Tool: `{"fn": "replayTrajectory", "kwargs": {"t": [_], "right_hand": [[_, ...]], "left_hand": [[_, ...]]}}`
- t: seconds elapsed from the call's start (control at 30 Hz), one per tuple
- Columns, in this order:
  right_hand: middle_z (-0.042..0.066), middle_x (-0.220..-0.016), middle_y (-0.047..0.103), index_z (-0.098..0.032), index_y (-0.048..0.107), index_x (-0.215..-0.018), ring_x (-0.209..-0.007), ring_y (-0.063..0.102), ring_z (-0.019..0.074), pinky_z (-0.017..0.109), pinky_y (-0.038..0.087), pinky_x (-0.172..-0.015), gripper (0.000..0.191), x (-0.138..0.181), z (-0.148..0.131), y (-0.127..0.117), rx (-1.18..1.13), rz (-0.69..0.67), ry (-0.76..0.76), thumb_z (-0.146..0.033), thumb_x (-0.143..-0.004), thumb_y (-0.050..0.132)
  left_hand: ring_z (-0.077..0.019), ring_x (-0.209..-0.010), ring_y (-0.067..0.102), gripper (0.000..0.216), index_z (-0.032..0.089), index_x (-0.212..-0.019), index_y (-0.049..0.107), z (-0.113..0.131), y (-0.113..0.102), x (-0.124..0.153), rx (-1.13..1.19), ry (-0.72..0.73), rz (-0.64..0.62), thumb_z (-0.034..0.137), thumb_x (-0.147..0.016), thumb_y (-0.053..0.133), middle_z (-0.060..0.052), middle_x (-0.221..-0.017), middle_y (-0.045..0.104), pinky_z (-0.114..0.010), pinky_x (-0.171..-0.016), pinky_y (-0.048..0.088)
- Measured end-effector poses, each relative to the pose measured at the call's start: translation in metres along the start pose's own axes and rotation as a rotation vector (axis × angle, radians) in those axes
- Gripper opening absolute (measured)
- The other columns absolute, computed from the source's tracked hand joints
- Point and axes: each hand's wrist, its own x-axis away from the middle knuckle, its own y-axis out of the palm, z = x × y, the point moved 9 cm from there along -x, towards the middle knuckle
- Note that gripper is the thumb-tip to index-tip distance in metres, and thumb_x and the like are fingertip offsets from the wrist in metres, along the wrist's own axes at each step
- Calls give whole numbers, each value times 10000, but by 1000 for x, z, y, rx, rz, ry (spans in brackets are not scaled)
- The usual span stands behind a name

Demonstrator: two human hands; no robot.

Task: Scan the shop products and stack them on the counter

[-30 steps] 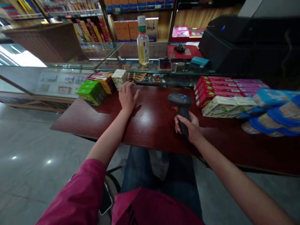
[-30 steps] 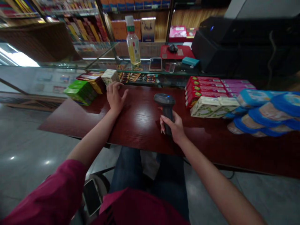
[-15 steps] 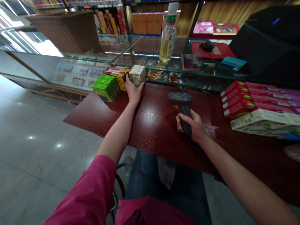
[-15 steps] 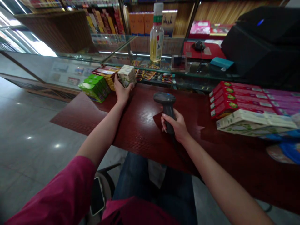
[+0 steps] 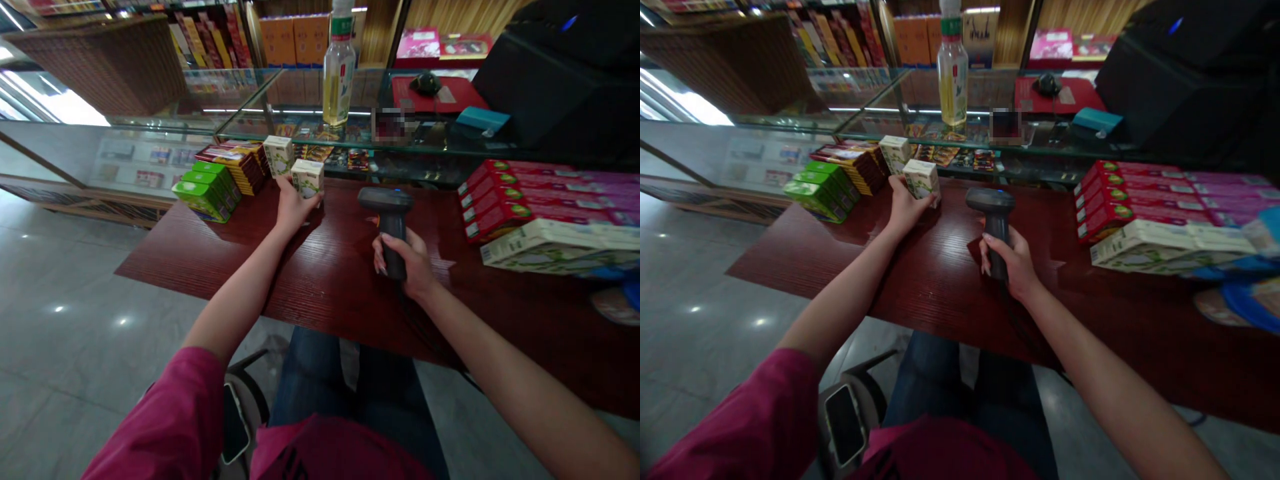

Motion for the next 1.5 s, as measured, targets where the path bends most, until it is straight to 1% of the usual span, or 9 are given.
{"fn": "replayTrajectory", "kwargs": {"t": [0.23,0.37,0.5,0.7,0.83,0.93,1.1,1.33,1.5], "right_hand": [[-79,-656,573,-278,645,-1158,-455,482,111,268,460,-440,471,-1,-11,-18,7,81,-60,-473,-784,852],[-83,-635,569,-280,638,-1148,-454,464,110,261,469,-448,481,-1,-16,-26,3,126,-81,-470,-764,857],[-75,-636,582,-267,627,-1099,-457,466,105,253,466,-447,445,-1,-16,-29,-8,135,-86,-459,-771,858],[-74,-656,573,-266,625,-1125,-464,470,109,264,470,-455,450,1,-14,-26,0,114,-80,-469,-790,845],[-72,-659,556,-267,643,-1175,-469,472,117,275,459,-441,488,4,-14,-23,7,114,-68,-472,-779,841],[-75,-660,554,-273,644,-1182,-468,477,117,273,459,-432,493,7,-15,-19,21,91,-57,-476,-777,838],[-76,-665,586,-256,647,-1131,-447,493,106,256,435,-395,472,15,-16,-5,27,-5,-40,-467,-778,879],[-74,-611,607,-233,650,-1057,-401,489,103,246,421,-361,458,23,-1,10,171,-115,-7,-453,-785,945],[-71,-613,604,-240,656,-1045,-391,487,102,242,406,-339,462,21,8,12,218,-126,-28,-471,-787,960]], "left_hand": [[-376,-1512,541,900,181,-1473,524,42,46,22,161,114,-387,368,-731,998,-198,-1555,576,-505,-1298,420],[-346,-1351,689,666,173,-1411,681,58,31,27,326,-20,-742,438,-840,898,-157,-1434,732,-517,-1190,541],[-315,-1194,767,671,193,-1415,726,63,4,27,335,-118,-873,429,-818,922,-119,-1243,822,-513,-1126,586],[-388,-1464,614,804,200,-1443,696,63,18,34,275,-28,-858,413,-720,975,-144,-1500,710,-566,-1293,428],[-411,-1420,649,824,163,-1400,684,62,40,44,359,-88,-865,438,-686,987,-182,-1470,722,-612,-1261,454],[-404,-1329,709,843,140,-1335,690,56,42,39,473,-175,-715,418,-612,1024,-190,-1376,761,-569,-1184,540],[-324,-1160,783,572,155,-1177,718,36,41,30,646,-371,-471,525,-796,930,-131,-1170,814,-477,-1053,627],[-215,-1021,792,478,166,-1105,662,17,31,25,596,-501,-111,494,-873,923,-80,-1078,792,-338,-961,641],[-249,-1065,792,482,161,-1159,630,14,36,22,551,-467,-119,463,-899,901,-112,-1159,794,-380,-969,645]]}}
